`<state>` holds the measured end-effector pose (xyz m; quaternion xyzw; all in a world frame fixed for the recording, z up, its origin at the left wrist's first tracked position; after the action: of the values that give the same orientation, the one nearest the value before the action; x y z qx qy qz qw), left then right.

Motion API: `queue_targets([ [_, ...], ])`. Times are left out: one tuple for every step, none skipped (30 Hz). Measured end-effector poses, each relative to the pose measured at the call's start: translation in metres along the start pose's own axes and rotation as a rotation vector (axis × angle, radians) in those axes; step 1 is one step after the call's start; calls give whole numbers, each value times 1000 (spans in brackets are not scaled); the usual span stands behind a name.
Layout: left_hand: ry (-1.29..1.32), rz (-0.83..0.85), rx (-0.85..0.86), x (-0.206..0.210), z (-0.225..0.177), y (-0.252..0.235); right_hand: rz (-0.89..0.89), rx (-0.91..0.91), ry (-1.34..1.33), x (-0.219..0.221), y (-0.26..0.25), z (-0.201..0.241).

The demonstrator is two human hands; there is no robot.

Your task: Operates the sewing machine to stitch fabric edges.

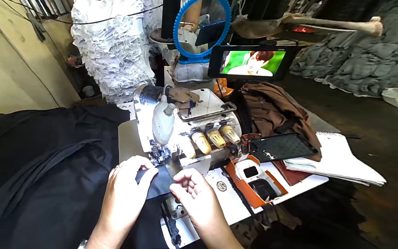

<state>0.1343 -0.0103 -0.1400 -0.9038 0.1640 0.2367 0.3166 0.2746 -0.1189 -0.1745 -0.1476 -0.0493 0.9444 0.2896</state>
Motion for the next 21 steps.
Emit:
queue_targets([
  [3, 2, -2, 0, -1, 1, -4, -12, -15, 0, 2, 0],
  [8, 5, -8, 0, -1, 2, -3, -17, -21, -1, 6, 0],
  [10, 6, -11, -1, -1, 3, 9, -7, -24, -1, 9, 1],
  [9, 7, -8, -1, -2, 5, 21, 8, -30, -1, 13, 1],
  [7, 8, 1, -1, -3, 7, 33, 25, -34, -1, 17, 1],
  [6, 9, 9, -2, -4, 9, 44, 39, -36, -1, 20, 0],
  [3, 8, 23, -2, -6, 10, 54, 46, -39, 0, 23, -1],
  [-20, 6, 48, -1, -9, 11, 62, 50, -44, 1, 26, -3],
  [-56, 0, 86, -1, -14, 13, 69, 47, -46, 2, 28, -4],
  [-115, -5, 137, -1, -22, 16, 75, 40, -45, 3, 30, -6],
  [-201, -6, 195, -1, -31, 20, 77, 34, -43, 3, 32, -6],
  [-283, 0, 239, 0, -39, 26, 75, 24, -39, 4, 35, -6],
  [-330, 8, 257, 1, -46, 33, 69, 8, -32, 3, 37, -6],
  [-345, 18, 245, 2, -51, 39, 62, -15, -16, 3, 38, -4],
  [-333, 20, 216, 2, -52, 45, 53, -49, 8, 2, 39, -2],
  [-300, 22, 183, 2, -51, 48, 41, -92, 38, 1, 38, 1],
  [-261, 22, 157, 2, -47, 50, 26, -143, 79, 1, 36, 4],
  [-226, 23, 139, 1, -42, 50, 13, -202, 139, 0, 33, 8],
  [-194, 25, 132, 1, -38, 48, -7, -274, 209, 0, 30, 10],
  [-171, 26, 129, 0, -34, 45, -33, -347, 287, 1, 26, 12],
  [-148, 29, 122, 0, -31, 42, -59, -404, 358, 2, 22, 13],
])
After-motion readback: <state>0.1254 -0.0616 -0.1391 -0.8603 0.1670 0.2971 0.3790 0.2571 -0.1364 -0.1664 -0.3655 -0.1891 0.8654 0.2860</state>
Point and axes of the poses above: each hand's wrist, its own y-axis away from the middle knuckle, its own x-axis out of the palm, z = x × y, the point moved 6 cm from there along -y, towards the middle knuckle, and after that the axes turned 14 degrees about y, right-handed, at the moved point
